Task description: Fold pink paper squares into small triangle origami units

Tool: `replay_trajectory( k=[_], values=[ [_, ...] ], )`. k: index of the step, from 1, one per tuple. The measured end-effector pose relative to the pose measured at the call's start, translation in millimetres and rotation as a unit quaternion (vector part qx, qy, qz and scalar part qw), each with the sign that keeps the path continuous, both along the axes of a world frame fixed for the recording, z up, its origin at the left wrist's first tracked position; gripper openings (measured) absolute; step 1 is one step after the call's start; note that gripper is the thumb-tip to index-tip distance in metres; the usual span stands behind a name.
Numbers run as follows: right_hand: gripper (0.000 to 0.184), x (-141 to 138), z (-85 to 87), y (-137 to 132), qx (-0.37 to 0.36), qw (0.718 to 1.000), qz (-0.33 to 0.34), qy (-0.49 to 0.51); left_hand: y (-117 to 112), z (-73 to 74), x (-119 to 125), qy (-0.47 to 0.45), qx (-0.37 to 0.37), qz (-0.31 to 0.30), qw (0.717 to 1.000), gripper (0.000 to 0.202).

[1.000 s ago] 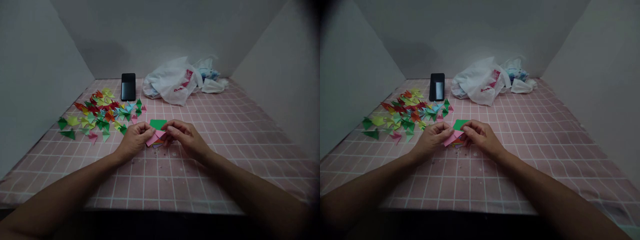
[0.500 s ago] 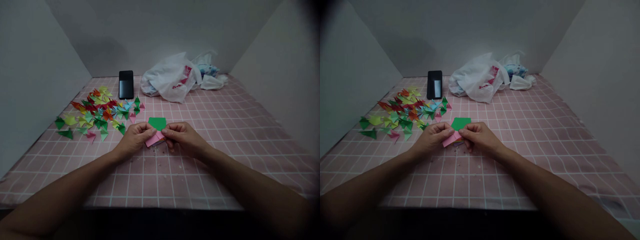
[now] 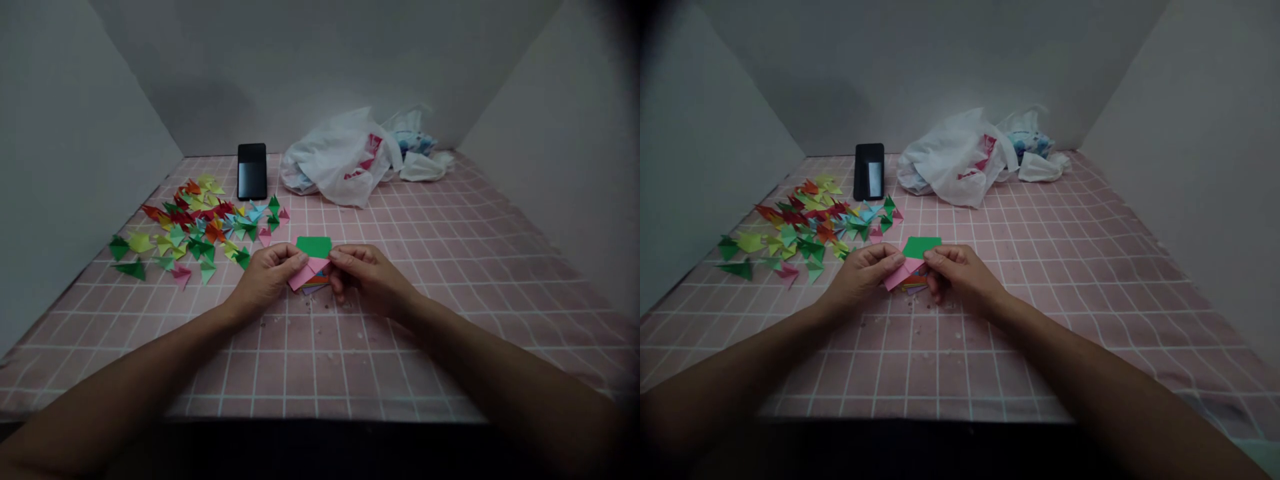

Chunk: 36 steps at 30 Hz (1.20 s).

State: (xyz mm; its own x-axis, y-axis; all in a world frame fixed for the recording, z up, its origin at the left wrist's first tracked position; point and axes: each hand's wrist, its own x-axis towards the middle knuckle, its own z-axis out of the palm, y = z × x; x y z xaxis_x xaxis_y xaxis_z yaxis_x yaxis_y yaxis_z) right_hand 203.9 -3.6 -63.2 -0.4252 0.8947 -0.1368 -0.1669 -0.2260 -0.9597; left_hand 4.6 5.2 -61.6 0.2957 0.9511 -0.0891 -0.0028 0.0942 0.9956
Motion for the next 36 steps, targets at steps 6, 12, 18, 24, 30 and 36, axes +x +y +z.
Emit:
replay_trajectory(
  k=[6, 12, 18, 24, 30, 36],
  values=[
    [0.022, -1, 4.3, -2, 0.035, 0.998, -0.025, -0.04, 0, -1.8, 1, -0.016, -0.013, 0.016, 1.0, 0.031],
    [0.021, -2, 3.3, -2, 0.037, 0.997, -0.035, -0.053, 2, -4.1, -1, -0.01, -0.001, 0.004, 1.0, 0.029],
    [0.019, -2, 2.8, -1, 0.024, 0.997, -0.045, -0.058, 2, -2.9, 0, 0.012, 0.026, -0.005, 1.0, 0.025],
    [0.016, -4, 1.2, -1, 0.017, 0.997, -0.044, -0.059, 1, -11.9, 0, -0.038, -0.028, -0.023, 0.999, 0.025],
    [0.017, -4, 3.4, -3, 0.007, 0.998, -0.041, -0.053, 2, -16.6, -1, -0.07, -0.044, -0.023, 0.996, 0.026],
    [0.018, -3, 3.4, -3, -0.001, 0.999, -0.031, -0.033, 2, -11.7, -1, -0.058, -0.016, -0.03, 0.998, 0.027]
  ],
)
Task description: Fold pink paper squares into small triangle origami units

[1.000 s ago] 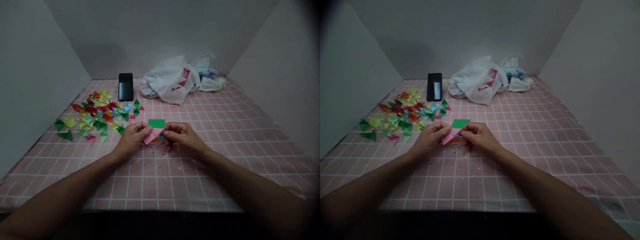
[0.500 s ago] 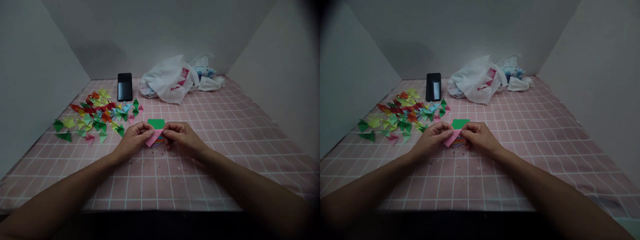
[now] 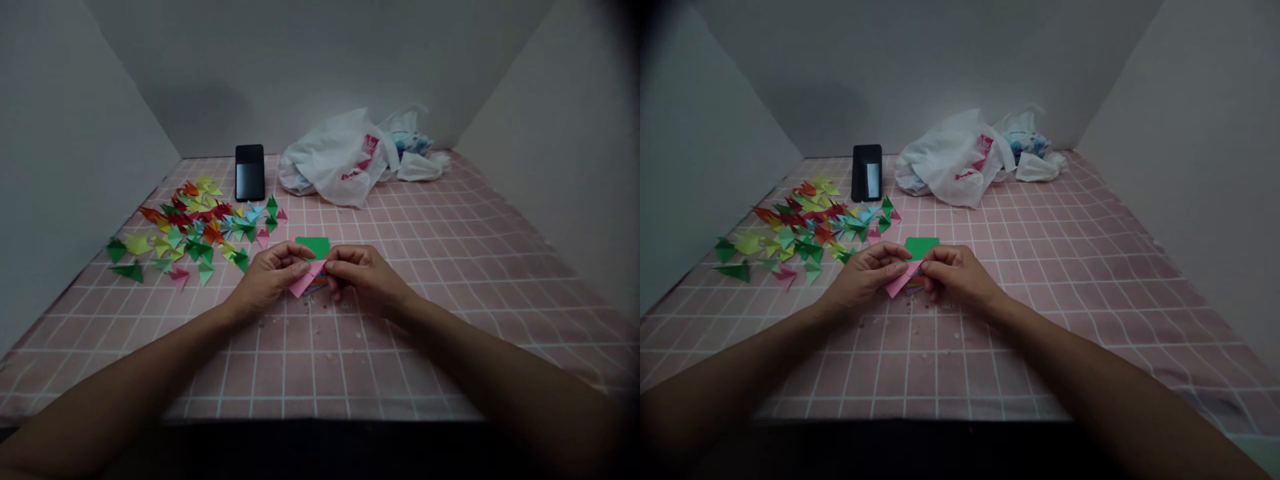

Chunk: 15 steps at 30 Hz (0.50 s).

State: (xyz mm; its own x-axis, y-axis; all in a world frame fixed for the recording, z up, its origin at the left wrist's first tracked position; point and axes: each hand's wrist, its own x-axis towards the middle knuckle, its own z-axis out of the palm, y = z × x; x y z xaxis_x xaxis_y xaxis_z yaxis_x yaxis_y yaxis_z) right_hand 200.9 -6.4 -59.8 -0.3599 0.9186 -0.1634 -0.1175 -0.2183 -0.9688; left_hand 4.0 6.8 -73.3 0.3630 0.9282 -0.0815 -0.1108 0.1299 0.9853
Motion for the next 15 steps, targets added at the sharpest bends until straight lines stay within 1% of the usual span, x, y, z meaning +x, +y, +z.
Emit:
replay_trajectory(
  k=[3, 7, 10, 13, 15],
  values=[
    [0.018, 0, -0.6, 0, -0.011, 1.0, 0.002, 0.017, 0, 3.0, 1, -0.005, 0.028, 0.004, 1.0, 0.024],
    [0.018, 2, -2.1, 2, 0.001, 1.0, 0.006, 0.028, 0, 6.1, 2, -0.009, 0.06, 0.019, 0.998, 0.023],
    [0.025, 5, -4.0, 4, 0.004, 0.999, 0.002, 0.039, -1, 8.9, 3, 0.021, 0.084, 0.026, 0.996, 0.021],
    [0.035, 6, -5.2, 7, -0.011, 0.999, 0.008, 0.031, -3, 11.9, 4, 0.06, 0.116, 0.015, 0.991, 0.018],
    [0.037, 6, -5.4, 7, -0.018, 0.999, 0.017, 0.021, -5, 13.1, 4, 0.079, 0.136, 0.007, 0.988, 0.015]
  ],
)
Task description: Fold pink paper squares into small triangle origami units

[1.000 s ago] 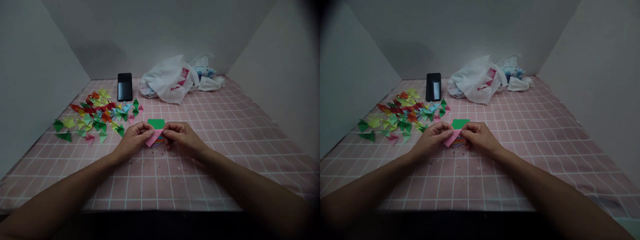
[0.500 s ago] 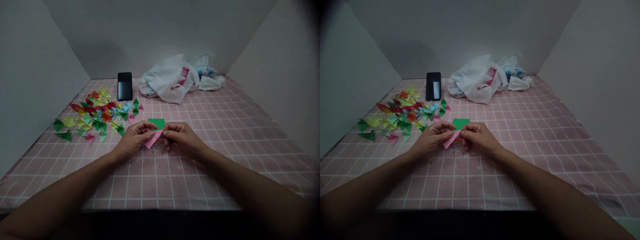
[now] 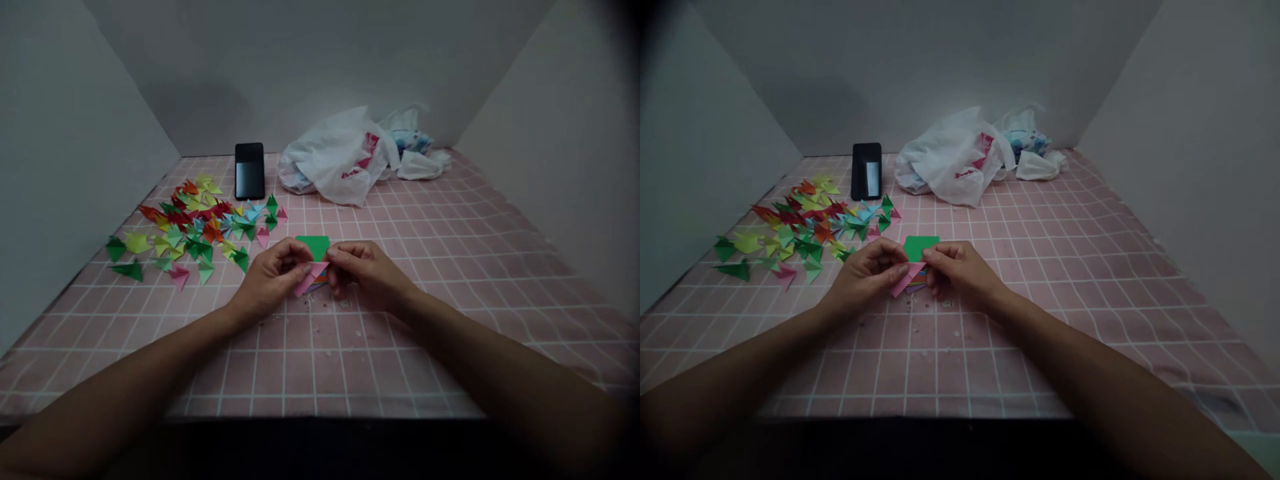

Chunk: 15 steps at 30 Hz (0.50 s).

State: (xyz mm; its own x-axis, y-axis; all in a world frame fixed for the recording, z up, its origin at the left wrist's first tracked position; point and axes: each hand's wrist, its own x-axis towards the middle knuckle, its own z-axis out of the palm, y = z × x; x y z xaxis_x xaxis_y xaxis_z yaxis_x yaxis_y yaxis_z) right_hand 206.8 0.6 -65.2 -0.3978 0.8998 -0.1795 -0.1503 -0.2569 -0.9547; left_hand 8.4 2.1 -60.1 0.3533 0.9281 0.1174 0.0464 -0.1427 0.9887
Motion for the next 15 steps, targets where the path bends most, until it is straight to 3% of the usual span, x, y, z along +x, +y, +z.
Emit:
replay_trajectory(
  k=[8, 12, 15],
  values=[
    [0.026, -5.0, -0.9, -0.7, 0.019, 0.999, -0.012, -0.049, -0.6, -4.3, -1.8, 0.006, -0.016, -0.005, 1.0, 0.019],
    [0.026, -7.3, -0.8, -2.2, 0.093, 0.987, -0.033, -0.127, 1.6, -7.2, -2.7, 0.001, -0.072, -0.002, 0.997, 0.027],
    [0.027, -8.0, 0.2, -4.7, 0.175, 0.963, -0.053, -0.197, 1.9, -8.2, -2.1, -0.014, -0.116, -0.002, 0.993, 0.034]
  ],
)
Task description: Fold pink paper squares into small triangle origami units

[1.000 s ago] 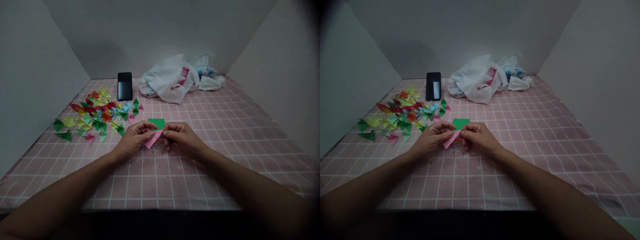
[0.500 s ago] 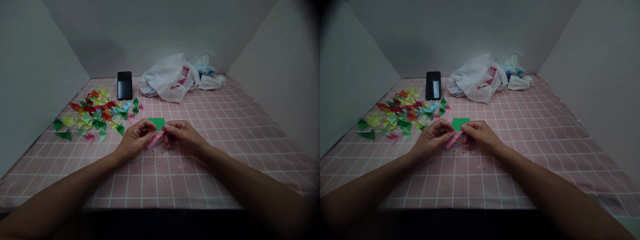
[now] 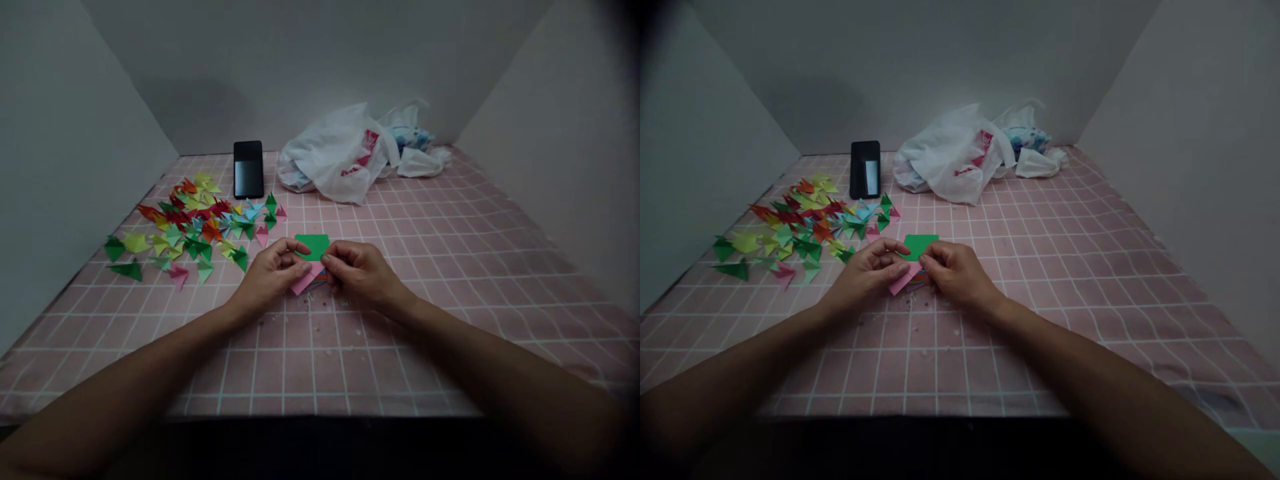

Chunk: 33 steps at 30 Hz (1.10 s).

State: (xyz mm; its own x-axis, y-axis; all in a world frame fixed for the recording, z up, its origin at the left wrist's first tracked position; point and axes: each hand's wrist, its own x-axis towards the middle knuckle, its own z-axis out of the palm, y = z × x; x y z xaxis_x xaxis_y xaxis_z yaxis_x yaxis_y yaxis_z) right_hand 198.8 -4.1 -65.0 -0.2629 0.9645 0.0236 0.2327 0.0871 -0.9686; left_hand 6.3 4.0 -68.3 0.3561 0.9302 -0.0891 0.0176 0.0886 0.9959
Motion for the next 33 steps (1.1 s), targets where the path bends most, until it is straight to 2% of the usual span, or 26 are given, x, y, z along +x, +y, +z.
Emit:
replay_trajectory(
  k=[3, 5, 9, 13, 19, 33],
  values=[
    [0.028, -0.5, 0.7, -2.5, 0.063, 0.997, -0.018, -0.04, -0.6, 0.3, 0.8, 0.003, -0.023, 0.007, 1.0, 0.031],
    [0.028, -0.8, 0.9, -3.5, 0.071, 0.996, -0.02, -0.044, -0.9, 0.8, 1.0, 0.013, -0.025, 0.01, 1.0, 0.032],
    [0.03, -0.7, 1.3, -3.7, -0.015, 0.999, 0.004, 0.032, 0.3, 1.2, 0.0, 0.024, -0.019, 0.022, 0.999, 0.034],
    [0.027, -0.1, 1.0, -2.5, -0.099, 0.985, 0.034, 0.14, 2.1, -0.9, -1.6, 0.015, -0.017, 0.05, 0.998, 0.035],
    [0.018, -0.7, -2.5, -2.0, -0.122, 0.977, 0.029, 0.171, 2.8, -6.6, -1.8, -0.029, -0.053, 0.046, 0.997, 0.03],
    [0.013, -4.2, 2.2, -5.5, -0.162, 0.973, 0.006, 0.167, 2.6, -5.1, 0.0, -0.013, 0.023, 0.011, 1.0, 0.025]
  ],
)
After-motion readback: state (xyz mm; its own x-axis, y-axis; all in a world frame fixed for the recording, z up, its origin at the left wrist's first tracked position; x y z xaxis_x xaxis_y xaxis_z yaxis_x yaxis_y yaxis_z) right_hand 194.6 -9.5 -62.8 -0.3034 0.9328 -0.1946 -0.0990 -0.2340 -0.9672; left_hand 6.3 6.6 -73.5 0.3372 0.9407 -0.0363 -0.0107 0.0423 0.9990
